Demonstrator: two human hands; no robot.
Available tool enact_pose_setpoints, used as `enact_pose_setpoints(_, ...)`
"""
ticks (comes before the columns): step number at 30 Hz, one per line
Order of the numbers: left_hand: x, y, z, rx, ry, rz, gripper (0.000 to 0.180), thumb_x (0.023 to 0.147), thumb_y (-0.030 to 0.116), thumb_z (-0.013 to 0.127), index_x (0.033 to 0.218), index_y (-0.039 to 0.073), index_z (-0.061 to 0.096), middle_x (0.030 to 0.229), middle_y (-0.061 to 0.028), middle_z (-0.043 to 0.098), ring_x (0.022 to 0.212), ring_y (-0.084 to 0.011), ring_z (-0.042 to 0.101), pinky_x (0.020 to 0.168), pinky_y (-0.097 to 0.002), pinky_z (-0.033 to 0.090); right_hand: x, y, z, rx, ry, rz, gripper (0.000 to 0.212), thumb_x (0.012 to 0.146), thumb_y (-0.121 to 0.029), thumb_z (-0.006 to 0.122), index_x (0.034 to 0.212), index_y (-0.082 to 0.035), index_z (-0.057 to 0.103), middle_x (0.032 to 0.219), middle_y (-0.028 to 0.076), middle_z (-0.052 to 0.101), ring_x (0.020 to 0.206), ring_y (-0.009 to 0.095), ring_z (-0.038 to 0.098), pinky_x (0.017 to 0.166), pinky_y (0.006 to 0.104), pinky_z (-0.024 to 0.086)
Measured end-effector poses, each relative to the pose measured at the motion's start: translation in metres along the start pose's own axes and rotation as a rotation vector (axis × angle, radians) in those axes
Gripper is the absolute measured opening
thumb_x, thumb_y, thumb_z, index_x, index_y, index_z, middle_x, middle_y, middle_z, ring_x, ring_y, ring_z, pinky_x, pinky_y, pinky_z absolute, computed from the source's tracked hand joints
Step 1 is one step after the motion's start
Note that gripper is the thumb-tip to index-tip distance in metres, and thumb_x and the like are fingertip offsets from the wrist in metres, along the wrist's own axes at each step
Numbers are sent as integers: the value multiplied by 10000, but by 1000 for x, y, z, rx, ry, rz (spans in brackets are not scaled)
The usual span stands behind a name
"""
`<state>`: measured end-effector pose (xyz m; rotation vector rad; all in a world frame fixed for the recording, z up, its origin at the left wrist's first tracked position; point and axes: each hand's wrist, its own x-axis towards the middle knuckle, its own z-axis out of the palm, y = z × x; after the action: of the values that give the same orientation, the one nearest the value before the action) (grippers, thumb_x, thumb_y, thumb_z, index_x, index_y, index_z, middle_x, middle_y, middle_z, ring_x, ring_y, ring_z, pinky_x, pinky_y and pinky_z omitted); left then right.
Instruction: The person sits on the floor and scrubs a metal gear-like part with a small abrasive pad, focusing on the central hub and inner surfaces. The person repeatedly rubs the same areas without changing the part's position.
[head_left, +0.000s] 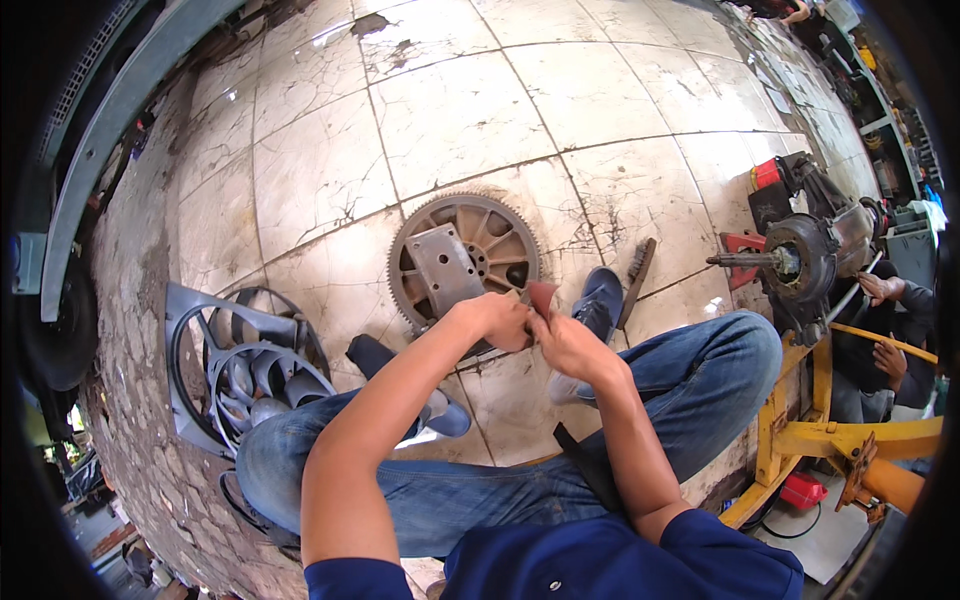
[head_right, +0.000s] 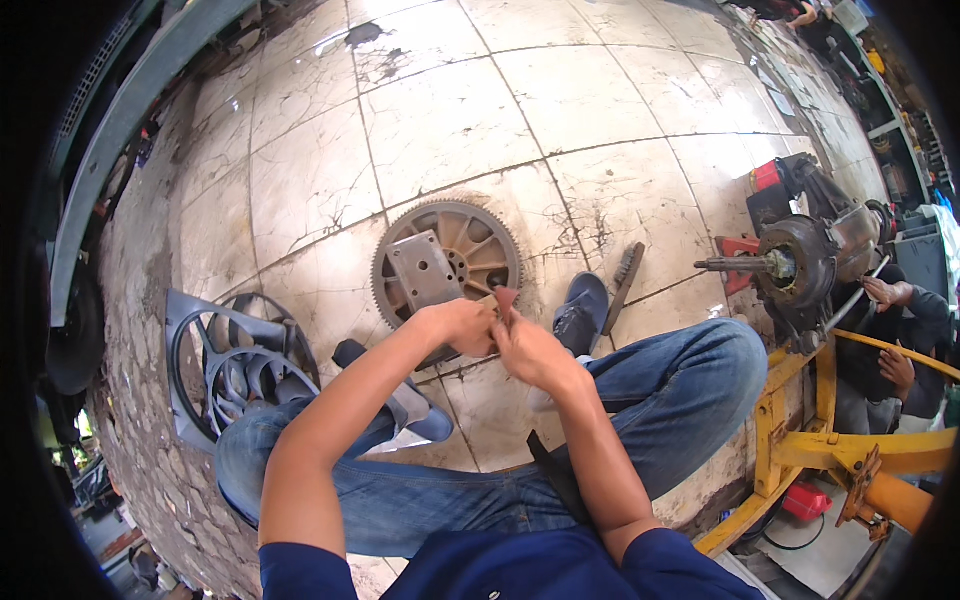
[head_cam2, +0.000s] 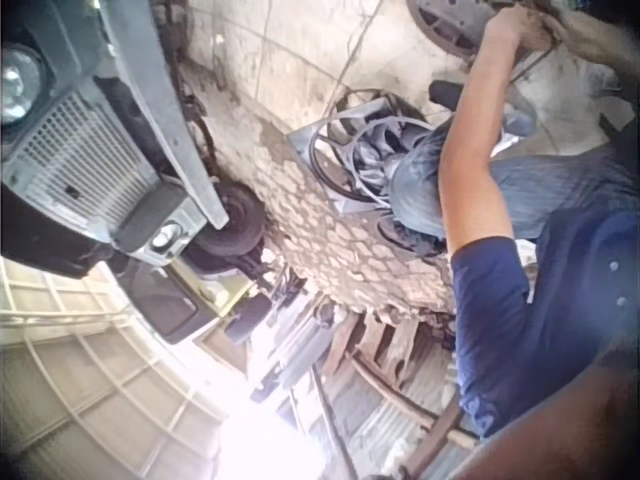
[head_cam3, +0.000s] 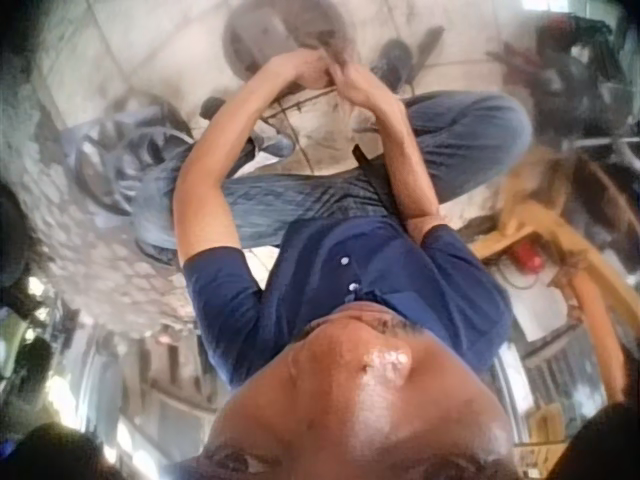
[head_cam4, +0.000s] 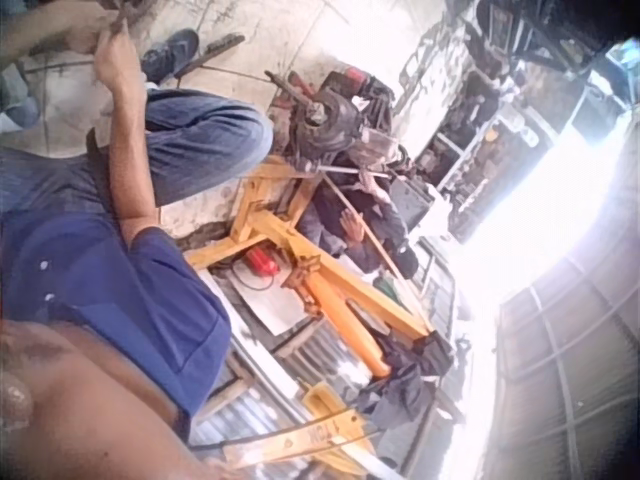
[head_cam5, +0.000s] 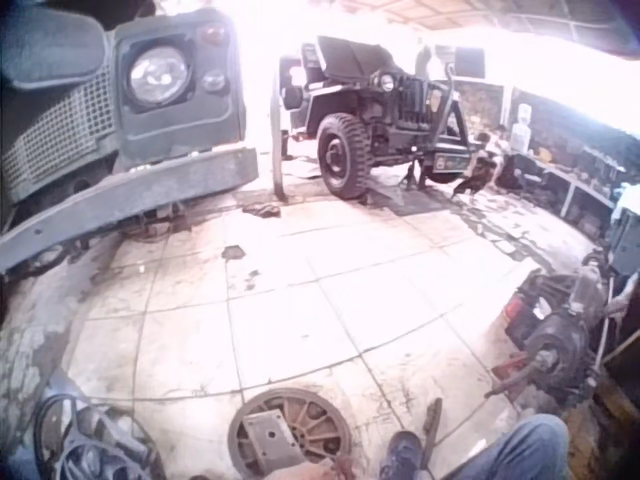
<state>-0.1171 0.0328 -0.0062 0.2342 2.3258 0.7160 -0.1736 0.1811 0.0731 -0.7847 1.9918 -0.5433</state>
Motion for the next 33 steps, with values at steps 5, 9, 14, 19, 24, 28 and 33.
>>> enact_pose_setpoints(5, -9, 4, -6, -8, -7, 9, 334, 850, 292, 504, 887, -1, 661, 978, -243, 676, 944, -376, 652, 847, -447, 519, -14, 4, 6, -8, 116, -129, 507, 1017, -349, 375, 1213, 108, 470, 1152, 336, 576, 1090, 462, 548, 927, 486, 433)
enact_pose_setpoints(9, -14, 8, -17, -72, 2, -47, 335, 855, 297, 504, 890, 0, 655, 967, -252, 671, 942, -387, 653, 834, -459, 525, -3, 2, 12, 7, 84, 42, 520, 1022, -342, 361, 1259, 112, 453, 1081, 368, 584, 1087, 476, 541, 933, 475, 431)
enact_pose_setpoints(14, -12, 6, -15, -48, -9, -46, 390, 848, 343, 513, 914, 3, 690, 993, -222, 686, 955, -373, 659, 846, -441, 530, -7, -4, 8, 0, 141, 38, 462, 1019, -323, 376, 1187, 91, 494, 1067, 356, 593, 1057, 471, 555, 917, 483, 434)
enact_pose_setpoints(19, -12, -1, -11, -118, 66, -44, 330, 851, 292, 563, 1037, 25, 619, 999, -226, 680, 985, -383, 642, 861, -458, 520, -13, -8, 6, 123, 156, -26, 415, 1015, -298, 389, 1176, 66, 507, 1098, 331, 592, 1063, 460, 552, 914, 484, 431)
enact_pose_setpoints(24, -11, 4, -14, -133, 36, -104, 346, 861, 305, 575, 1042, 13, 614, 1000, -246, 673, 989, -383, 644, 862, -451, 517, -5, -1, 7, 56, 138, 69, 408, 1015, -287, 388, 1139, 70, 541, 1057, 315, 609, 1048, 469, 552, 909, 469, 439)
enact_pose_setpoints(28, -12, 2, -16, -114, 14, -95, 397, 851, 345, 536, 964, -6, 682, 1014, -246, 678, 968, -383, 655, 861, -436, 527, -19, -7, 1, 53, 200, -41, 478, 1021, -355, 364, 1077, 74, 567, 1044, 311, 613, 1045, 471, 554, 904, 467, 442)
enact_pose_setpoints(33, -16, 7, -23, -91, -34, -111, 440, 845, 367, 529, 936, -28, 702, 1025, -248, 679, 985, -374, 657, 866, -430, 532, -12, 2, 11, -35, 163, 88, 460, 1019, -362, 385, 1079, 65, 547, 1037, 305, 612, 1010, 467, 562, 876, 472, 446)
